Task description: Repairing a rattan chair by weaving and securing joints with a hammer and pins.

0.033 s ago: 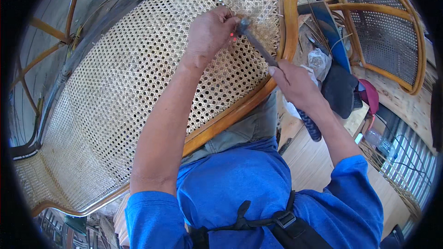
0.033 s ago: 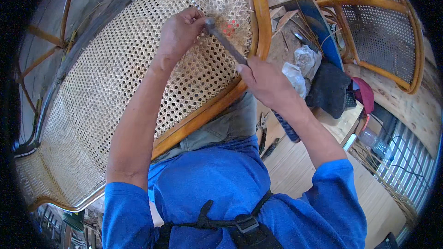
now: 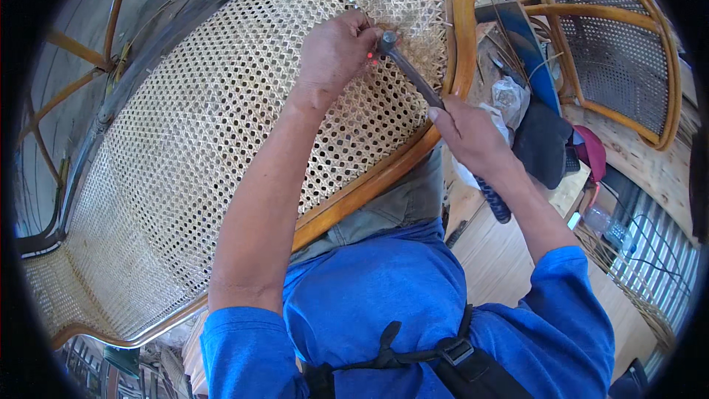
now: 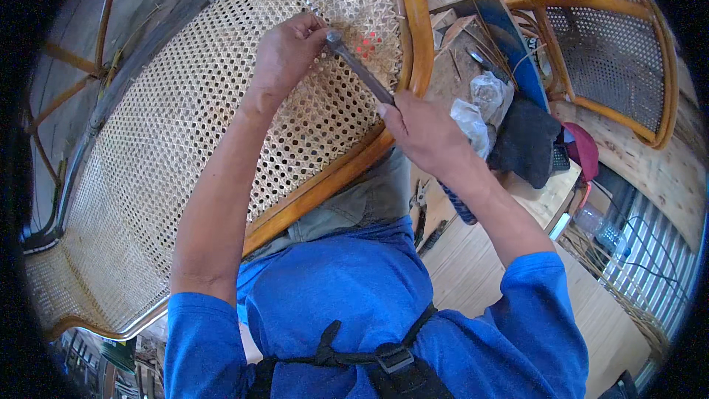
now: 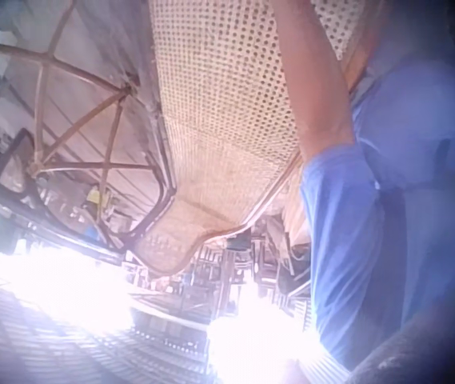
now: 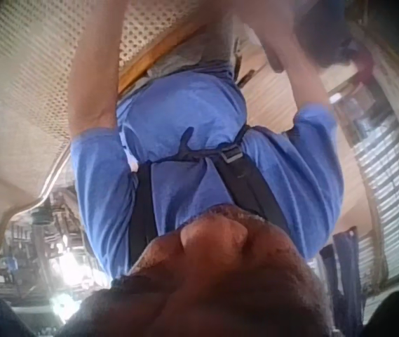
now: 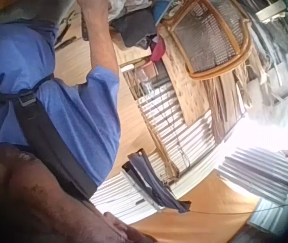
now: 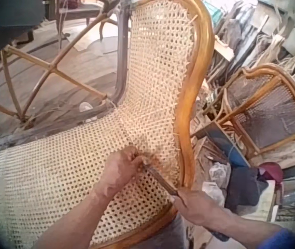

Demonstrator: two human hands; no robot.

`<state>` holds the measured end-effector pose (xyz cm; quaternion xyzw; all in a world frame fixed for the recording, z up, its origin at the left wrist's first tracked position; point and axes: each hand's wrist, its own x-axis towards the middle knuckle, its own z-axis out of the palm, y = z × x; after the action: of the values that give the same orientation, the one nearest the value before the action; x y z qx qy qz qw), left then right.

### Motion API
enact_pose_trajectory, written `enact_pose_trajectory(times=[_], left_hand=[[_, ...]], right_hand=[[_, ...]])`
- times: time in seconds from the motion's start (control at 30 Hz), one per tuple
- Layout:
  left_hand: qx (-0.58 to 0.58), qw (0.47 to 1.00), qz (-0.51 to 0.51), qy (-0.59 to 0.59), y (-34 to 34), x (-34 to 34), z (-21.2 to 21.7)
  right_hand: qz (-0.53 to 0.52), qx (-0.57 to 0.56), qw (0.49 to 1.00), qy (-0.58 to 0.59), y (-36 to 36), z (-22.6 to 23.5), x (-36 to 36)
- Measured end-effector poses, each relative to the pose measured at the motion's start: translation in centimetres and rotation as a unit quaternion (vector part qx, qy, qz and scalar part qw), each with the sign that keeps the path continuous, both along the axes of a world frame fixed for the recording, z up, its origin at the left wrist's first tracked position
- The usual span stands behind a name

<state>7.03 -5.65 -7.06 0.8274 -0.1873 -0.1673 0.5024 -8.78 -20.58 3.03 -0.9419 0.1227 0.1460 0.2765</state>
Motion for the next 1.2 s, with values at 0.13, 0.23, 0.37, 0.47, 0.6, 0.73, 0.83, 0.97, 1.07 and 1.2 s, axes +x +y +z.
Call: enact_pose_trajectory(times=[0.13, 0.23, 0.37, 0.47, 0.6, 0.73, 0.83, 0.97, 1.07, 1.2], left_hand=[[-0.003, 1.0, 0.008, -0.021, 0.3, 0.1, -0.2], [-0.016, 0.999, 0.006, -0.045, 0.3, 0.0, -0.7], [-0.014, 1.0, 0.007, -0.026, 0.2, -0.1, -0.6], [0.001, 1.0, 0.007, -0.008, 0.1, 0.1, -0.4], [-0.01, 1.0, 0.004, -0.026, 0.5, -0.1, -0.5], [-0.01, 0.999, 0.018, 0.039, 0.0, 0.0, -0.7], [0.011, 1.0, 0.017, -0.014, -0.1, 0.0, -0.6], [0.0, 0.999, 0.002, -0.037, 0.1, -0.1, 0.4], [0.038, 0.997, -0.001, 0.066, 0.7, 0.3, 1.3], [-0.162, 0.963, 0.091, 0.193, 4.2, 1.0, 1.5]], right_hand=[[-0.032, 0.011, 0.999, 0.02, 1.1, 1.7, 0.8], [-0.07, 0.055, 0.996, 0.023, 1.2, 1.9, 0.5], [-0.034, 0.003, 0.999, 0.01, 1.1, 1.5, 0.7], [-0.01, -0.068, 0.992, 0.11, 0.7, 0.9, 0.7], [-0.039, 0.006, 0.999, 0.015, 2.0, 2.4, 0.7], [0.004, -0.074, 0.991, 0.108, 0.8, 0.4, 1.4], [-0.026, -0.049, 0.997, 0.062, 1.0, 0.8, 1.1], [-0.037, -0.049, 0.998, 0.022, 1.8, 1.5, 0.9], [-0.005, -0.098, 0.99, 0.106, 1.5, 0.9, 1.2], [0.056, -0.039, 0.996, 0.055, 3.1, 1.5, -2.7]])
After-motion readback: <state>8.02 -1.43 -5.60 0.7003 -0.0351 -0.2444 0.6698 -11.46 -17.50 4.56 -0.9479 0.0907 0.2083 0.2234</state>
